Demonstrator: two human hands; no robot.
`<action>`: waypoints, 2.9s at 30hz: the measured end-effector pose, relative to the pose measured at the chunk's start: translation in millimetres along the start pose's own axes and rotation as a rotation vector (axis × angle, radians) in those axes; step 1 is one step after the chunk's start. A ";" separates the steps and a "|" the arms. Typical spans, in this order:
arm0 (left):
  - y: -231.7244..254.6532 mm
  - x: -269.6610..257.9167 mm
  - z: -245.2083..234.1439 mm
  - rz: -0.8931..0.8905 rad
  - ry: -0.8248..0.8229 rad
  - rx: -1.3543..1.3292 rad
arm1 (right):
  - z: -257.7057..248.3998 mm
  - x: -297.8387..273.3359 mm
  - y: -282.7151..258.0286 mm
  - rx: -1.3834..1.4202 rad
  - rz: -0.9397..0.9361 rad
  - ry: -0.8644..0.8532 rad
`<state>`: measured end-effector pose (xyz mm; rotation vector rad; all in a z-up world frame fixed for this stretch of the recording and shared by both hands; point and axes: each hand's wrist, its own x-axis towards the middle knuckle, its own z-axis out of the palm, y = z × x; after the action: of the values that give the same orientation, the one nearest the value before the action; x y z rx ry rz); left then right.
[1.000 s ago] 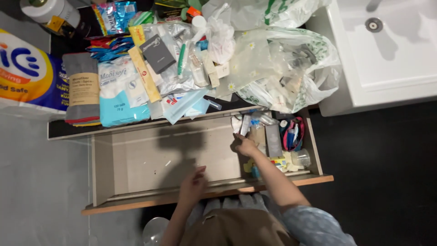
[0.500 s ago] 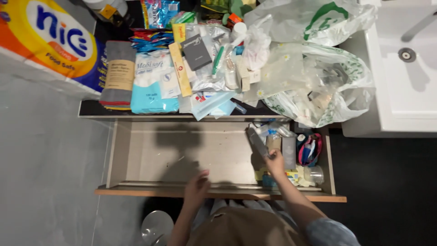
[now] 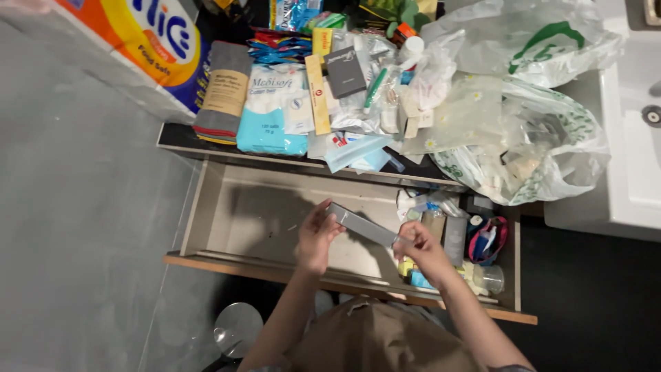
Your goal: Organize and tidy a cluttered bathroom drawer by sorting through toiletries, medicine, and miscellaneous items.
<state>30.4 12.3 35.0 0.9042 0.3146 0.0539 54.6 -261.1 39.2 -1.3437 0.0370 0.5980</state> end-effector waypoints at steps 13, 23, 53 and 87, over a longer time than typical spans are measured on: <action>17.5 -64.1 -5.9 0.025 -0.090 0.341 | 50.8 54.4 -78.1 0.205 -0.392 0.134; 20.8 -67.7 -17.4 0.066 -0.116 0.292 | 57.3 49.8 -81.5 0.014 -0.437 0.088; 77.2 -39.8 48.0 0.519 -0.552 1.058 | 109.6 -41.0 -195.3 -1.275 -0.959 -0.358; 130.0 -45.5 65.4 0.825 -0.567 1.255 | 105.4 -52.5 -184.3 -1.223 -1.207 -0.155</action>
<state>17.2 34.9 185.2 2.1843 -0.6737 0.3804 55.7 -202.9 249.9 -2.0938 -1.3605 -0.4397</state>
